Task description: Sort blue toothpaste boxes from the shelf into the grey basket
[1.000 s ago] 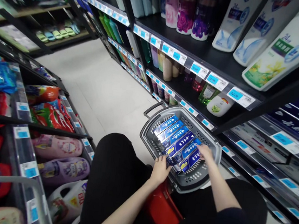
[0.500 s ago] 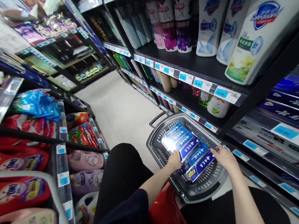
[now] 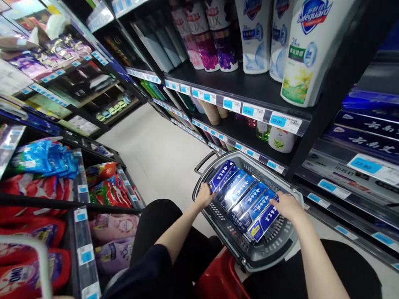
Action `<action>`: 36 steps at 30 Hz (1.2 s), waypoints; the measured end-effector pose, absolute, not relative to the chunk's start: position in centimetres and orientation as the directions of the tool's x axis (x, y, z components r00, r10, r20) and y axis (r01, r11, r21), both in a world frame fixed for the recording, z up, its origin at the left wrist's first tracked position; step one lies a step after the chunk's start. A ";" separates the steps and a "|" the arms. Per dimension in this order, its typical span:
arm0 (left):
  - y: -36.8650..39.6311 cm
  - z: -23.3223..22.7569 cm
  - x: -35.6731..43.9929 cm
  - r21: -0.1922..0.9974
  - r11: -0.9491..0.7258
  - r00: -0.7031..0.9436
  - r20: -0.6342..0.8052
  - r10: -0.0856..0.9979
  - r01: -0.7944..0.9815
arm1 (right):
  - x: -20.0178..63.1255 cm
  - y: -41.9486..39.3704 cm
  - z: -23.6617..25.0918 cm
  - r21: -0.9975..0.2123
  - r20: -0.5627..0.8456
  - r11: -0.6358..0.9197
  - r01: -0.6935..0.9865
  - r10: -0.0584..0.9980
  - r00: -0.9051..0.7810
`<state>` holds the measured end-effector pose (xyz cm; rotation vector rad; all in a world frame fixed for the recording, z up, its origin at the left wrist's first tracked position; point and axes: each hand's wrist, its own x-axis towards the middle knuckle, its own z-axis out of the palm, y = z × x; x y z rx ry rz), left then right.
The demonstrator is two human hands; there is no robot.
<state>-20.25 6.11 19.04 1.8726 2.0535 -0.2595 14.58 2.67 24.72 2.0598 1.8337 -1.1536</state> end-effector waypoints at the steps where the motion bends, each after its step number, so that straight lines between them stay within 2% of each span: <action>1: 6.8 18.9 -20.5 0.066 0.112 -0.080 -0.370 0.926 0.992 | 14.5 2.7 24.7 -0.363 -0.629 -0.238 0.901 0.776 -0.048; 8: 8.9 16.7 -18.7 -0.103 0.083 -0.116 -0.372 0.921 0.991 | 14.7 2.9 25.0 -0.348 -0.641 -0.255 0.902 0.767 -0.031; 17: 10.8 17.6 -16.1 -0.130 0.084 -0.127 -0.378 0.917 0.988 | 15.4 3.1 25.9 -0.337 -0.658 -0.296 0.894 0.753 0.001; 19: 9.3 18.1 -14.0 -0.093 0.025 -0.057 -0.365 0.929 0.995 | 15.8 3.3 26.5 -0.330 -0.658 -0.329 0.885 0.752 0.034; 21: 6.4 18.0 -10.9 -0.013 -0.097 0.084 -0.393 0.916 0.995 | 16.4 3.5 27.0 -0.302 -0.643 -0.379 0.875 0.758 0.107; 24: 0.0 16.5 -5.6 0.133 -0.277 0.307 -0.481 0.821 0.952 | 17.0 3.7 27.2 -0.266 -0.615 -0.439 0.858 0.763 0.199; 26: -4.0 14.9 -2.7 0.202 -0.342 0.396 -0.530 0.750 0.918 | 17.1 3.5 27.1 -0.267 -0.627 -0.447 0.854 0.754 0.198; 29: -7.4 12.9 0.1 0.125 -0.280 0.303 -0.527 0.794 0.952 | 17.2 3.1 26.7 -0.275 -0.668 -0.430 0.860 0.728 0.151; 32: -7.6 12.1 1.0 0.015 -0.163 0.148 -0.504 0.851 0.987 | 17.3 2.8 26.5 -0.295 -0.666 -0.396 0.870 0.738 0.110; 36: -6.5 12.3 1.4 -0.020 -0.110 0.082 -0.542 0.836 0.994 | 17.5 2.8 26.5 -0.303 -0.654 -0.387 0.871 0.749 0.105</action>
